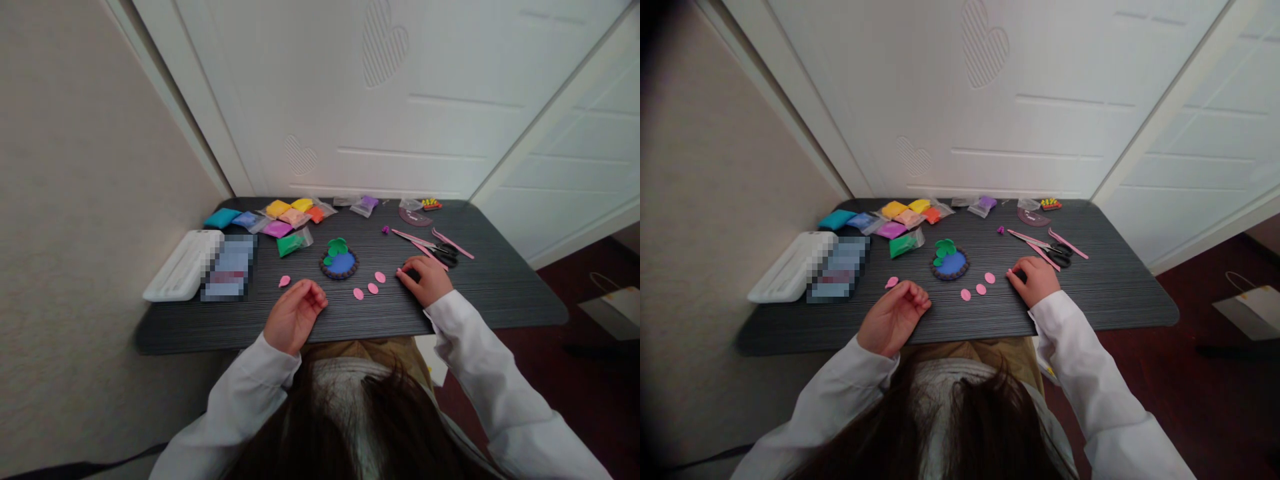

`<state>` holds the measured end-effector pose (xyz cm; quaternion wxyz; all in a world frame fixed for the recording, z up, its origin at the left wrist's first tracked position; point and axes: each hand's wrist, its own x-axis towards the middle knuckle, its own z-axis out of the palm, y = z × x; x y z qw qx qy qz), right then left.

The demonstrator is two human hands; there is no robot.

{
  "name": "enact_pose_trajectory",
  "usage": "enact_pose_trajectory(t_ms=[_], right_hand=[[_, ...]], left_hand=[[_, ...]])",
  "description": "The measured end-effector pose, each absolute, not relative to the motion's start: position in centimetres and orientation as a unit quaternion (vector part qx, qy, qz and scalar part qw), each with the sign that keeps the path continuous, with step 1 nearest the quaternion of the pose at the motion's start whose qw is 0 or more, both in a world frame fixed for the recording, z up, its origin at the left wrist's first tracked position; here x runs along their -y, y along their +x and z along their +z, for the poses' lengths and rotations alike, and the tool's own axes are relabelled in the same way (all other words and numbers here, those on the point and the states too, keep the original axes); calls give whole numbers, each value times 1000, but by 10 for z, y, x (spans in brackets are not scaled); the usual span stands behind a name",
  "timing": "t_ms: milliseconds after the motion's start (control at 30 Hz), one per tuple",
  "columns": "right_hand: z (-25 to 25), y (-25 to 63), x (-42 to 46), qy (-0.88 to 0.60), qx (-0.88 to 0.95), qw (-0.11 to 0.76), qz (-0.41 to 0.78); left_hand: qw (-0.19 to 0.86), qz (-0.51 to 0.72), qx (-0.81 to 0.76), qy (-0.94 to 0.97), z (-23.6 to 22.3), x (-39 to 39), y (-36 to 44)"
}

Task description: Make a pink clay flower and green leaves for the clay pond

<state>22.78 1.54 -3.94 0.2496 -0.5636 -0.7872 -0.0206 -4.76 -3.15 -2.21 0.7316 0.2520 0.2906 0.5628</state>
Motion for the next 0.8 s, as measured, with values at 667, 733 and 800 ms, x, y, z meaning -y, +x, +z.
enact_pose_trajectory(t_ms=[667, 733, 800], right_hand=[[-39, 213, 26, -599, 791, 66, -110], [-38, 211, 27, -572, 812, 55, -101], [-38, 209, 28, -582, 805, 53, -99]], left_hand=[[735, 560, -281, 258, -25, 32, -48], [736, 561, -278, 258, -25, 32, -48], [735, 562, -278, 258, -25, 31, -48]])
